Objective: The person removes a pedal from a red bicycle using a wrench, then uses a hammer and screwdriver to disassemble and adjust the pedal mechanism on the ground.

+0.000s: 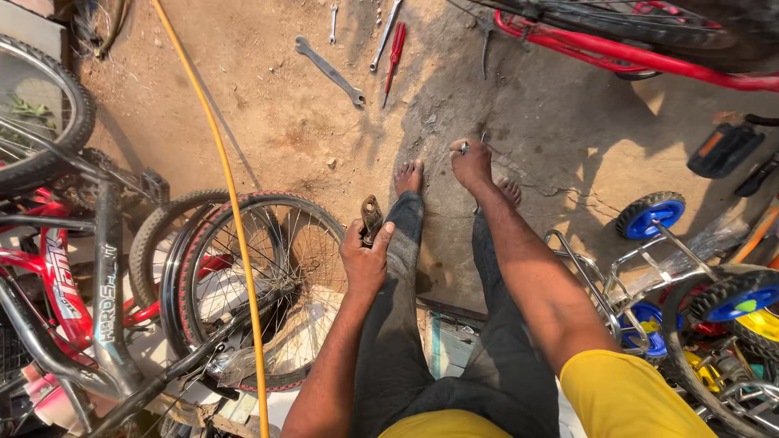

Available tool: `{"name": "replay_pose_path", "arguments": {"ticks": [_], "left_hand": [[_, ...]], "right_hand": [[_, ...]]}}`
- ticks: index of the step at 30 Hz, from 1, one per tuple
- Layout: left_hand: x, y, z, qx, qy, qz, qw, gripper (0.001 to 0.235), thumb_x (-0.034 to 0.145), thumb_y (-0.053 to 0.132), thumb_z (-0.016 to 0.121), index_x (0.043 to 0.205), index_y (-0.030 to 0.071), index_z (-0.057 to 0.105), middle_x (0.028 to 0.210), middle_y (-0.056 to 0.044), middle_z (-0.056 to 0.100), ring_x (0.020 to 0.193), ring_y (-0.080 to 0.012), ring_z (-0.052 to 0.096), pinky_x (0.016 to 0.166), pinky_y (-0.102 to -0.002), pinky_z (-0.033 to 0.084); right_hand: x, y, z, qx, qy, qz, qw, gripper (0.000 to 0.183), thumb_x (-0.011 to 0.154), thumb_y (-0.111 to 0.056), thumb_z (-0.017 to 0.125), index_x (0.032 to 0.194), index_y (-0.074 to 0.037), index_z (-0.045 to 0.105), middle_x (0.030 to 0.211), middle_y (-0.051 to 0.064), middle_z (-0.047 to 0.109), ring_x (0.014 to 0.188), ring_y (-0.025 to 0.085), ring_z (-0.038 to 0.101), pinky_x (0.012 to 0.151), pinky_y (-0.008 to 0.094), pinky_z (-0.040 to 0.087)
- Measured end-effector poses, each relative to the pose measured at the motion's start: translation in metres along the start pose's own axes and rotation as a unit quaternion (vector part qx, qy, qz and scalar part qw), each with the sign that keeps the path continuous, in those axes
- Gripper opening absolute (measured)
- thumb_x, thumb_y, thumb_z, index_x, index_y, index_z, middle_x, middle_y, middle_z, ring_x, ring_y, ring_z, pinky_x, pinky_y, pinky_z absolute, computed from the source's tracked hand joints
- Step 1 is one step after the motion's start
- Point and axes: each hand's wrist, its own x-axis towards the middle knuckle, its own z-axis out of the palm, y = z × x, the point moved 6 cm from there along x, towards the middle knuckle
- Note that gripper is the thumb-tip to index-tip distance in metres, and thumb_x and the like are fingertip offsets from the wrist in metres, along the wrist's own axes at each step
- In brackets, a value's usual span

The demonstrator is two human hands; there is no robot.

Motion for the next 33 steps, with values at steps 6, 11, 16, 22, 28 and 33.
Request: {"name": "replay_pose_path", "arguments": {"ticks": [6, 11, 16, 22, 28, 33], "left_hand": [[0.005, -0.002, 0.001, 0.018, -0.026, 0.026, 0.999, 0.027, 0.089, 0.017, 0.083, 0.104, 0.001, 0.067, 0.087, -0.011, 0.066, 0.077, -0.0213, 0.064, 0.070, -0.035, 0.052], [0.004, 0.018, 0.003, 0.029, -0.054, 0.052, 0.997, 0.029, 0.089, 0.017, 0.083, 0.106, 0.001, 0.067, 0.091, -0.011, 0.067, 0.079, -0.0222, 0.066, 0.071, -0.034, 0.053], [0.000, 0.043, 0.004, -0.024, -0.103, -0.007, 0.994, 0.031, 0.091, 0.022, 0.081, 0.108, 0.001, 0.066, 0.086, -0.008, 0.071, 0.076, -0.0152, 0.066, 0.070, -0.031, 0.054], [-0.002, 0.120, -0.003, -0.015, -0.276, -0.072, 0.958, 0.033, 0.088, 0.029, 0.080, 0.103, 0.003, 0.069, 0.080, -0.002, 0.070, 0.071, -0.0109, 0.063, 0.065, -0.029, 0.052], [-0.035, 0.242, -0.025, -0.031, -0.405, -0.111, 0.907, 0.033, 0.086, 0.032, 0.081, 0.090, 0.003, 0.066, 0.062, -0.001, 0.059, 0.052, -0.0118, 0.056, 0.050, -0.031, 0.048], [-0.077, 0.327, -0.055, -0.084, -0.438, -0.060, 0.893, 0.034, 0.083, 0.029, 0.085, 0.091, 0.001, 0.066, 0.061, -0.003, 0.058, 0.050, -0.0124, 0.057, 0.047, -0.030, 0.046]], "right_hand": [[0.010, 0.012, 0.002, 0.132, 0.072, 0.142, 0.978, 0.025, 0.094, -0.010, 0.066, 0.118, -0.006, 0.065, 0.093, 0.007, 0.071, 0.060, 0.014, 0.069, 0.047, 0.031, 0.055], [-0.001, 0.015, -0.018, 0.156, 0.056, 0.168, 0.972, 0.027, 0.093, -0.016, 0.076, 0.115, 0.000, 0.072, 0.092, 0.012, 0.072, 0.062, 0.015, 0.068, 0.055, 0.032, 0.056], [-0.020, -0.041, -0.043, -0.028, 0.037, -0.070, 0.997, 0.051, 0.088, -0.023, 0.084, 0.129, 0.001, 0.064, 0.115, 0.019, 0.072, 0.097, 0.024, 0.069, 0.083, 0.038, 0.055], [-0.125, -0.173, -0.064, 0.369, -0.195, -0.007, 0.909, 0.065, 0.092, -0.048, 0.073, 0.134, 0.001, 0.063, 0.120, 0.018, 0.073, 0.108, 0.025, 0.073, 0.095, 0.042, 0.059], [-0.268, -0.336, -0.139, 0.479, -0.311, -0.130, 0.811, 0.053, 0.100, -0.034, 0.079, 0.132, 0.007, 0.065, 0.096, 0.013, 0.069, 0.088, 0.025, 0.068, 0.081, 0.041, 0.055], [-0.354, -0.408, -0.185, 0.574, -0.344, -0.185, 0.720, 0.037, 0.098, -0.029, 0.077, 0.123, -0.004, 0.067, 0.082, 0.004, 0.062, 0.077, 0.018, 0.063, 0.079, 0.041, 0.058]]}}
